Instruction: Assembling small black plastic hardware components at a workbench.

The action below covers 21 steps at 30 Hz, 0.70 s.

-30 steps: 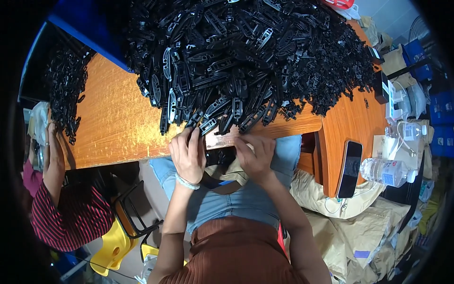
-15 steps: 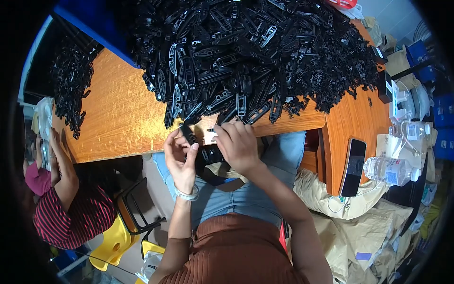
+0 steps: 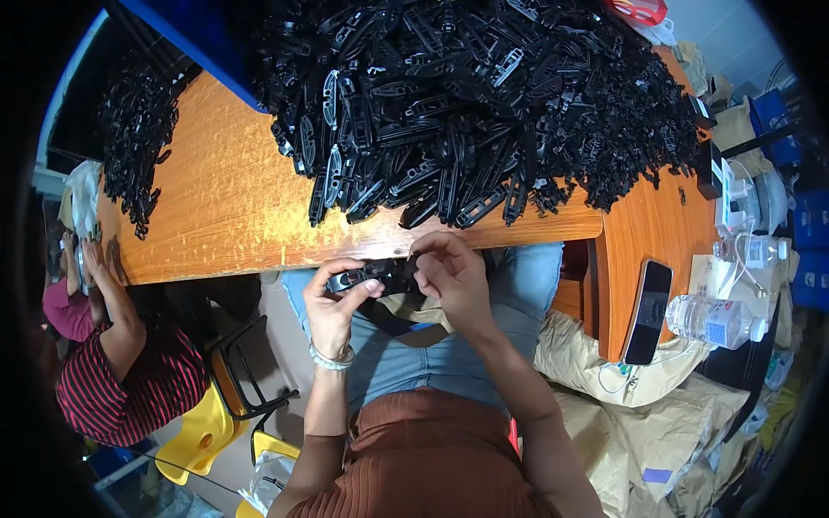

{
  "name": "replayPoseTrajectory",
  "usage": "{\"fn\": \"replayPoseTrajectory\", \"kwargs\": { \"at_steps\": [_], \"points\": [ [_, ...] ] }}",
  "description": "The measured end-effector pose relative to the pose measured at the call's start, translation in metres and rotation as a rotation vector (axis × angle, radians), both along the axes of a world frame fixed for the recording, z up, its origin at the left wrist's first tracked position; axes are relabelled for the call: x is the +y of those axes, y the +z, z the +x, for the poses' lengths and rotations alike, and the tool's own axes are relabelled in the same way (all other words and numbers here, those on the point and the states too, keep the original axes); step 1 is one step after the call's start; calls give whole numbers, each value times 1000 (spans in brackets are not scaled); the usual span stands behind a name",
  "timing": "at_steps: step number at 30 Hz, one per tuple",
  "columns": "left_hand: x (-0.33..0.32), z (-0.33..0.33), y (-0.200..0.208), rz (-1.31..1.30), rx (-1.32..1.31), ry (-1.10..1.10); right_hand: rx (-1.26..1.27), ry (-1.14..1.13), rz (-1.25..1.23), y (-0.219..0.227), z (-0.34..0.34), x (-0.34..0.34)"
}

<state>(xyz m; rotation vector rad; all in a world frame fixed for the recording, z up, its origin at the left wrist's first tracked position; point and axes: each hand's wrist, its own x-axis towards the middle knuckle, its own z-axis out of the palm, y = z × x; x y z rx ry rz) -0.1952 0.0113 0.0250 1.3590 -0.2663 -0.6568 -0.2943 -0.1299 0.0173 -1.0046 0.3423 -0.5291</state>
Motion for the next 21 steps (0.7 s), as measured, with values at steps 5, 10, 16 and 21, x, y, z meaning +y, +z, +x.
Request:
{"fn": "replayPoseTrajectory", "kwargs": {
  "at_steps": [5, 10, 16, 21],
  "points": [
    [-11, -8, 9, 21, 18, -125, 79, 63, 5, 6, -10, -2],
    [-25, -18, 2, 85, -140, -121, 226, -141, -185, -4, -11, 6],
    [-23, -28, -1, -127, 257, -228, 233, -214, -76, 8, -26, 10],
    [-23, -26, 12, -73, 67, -351, 157, -130, -141, 14, -33, 13]
  ]
}}
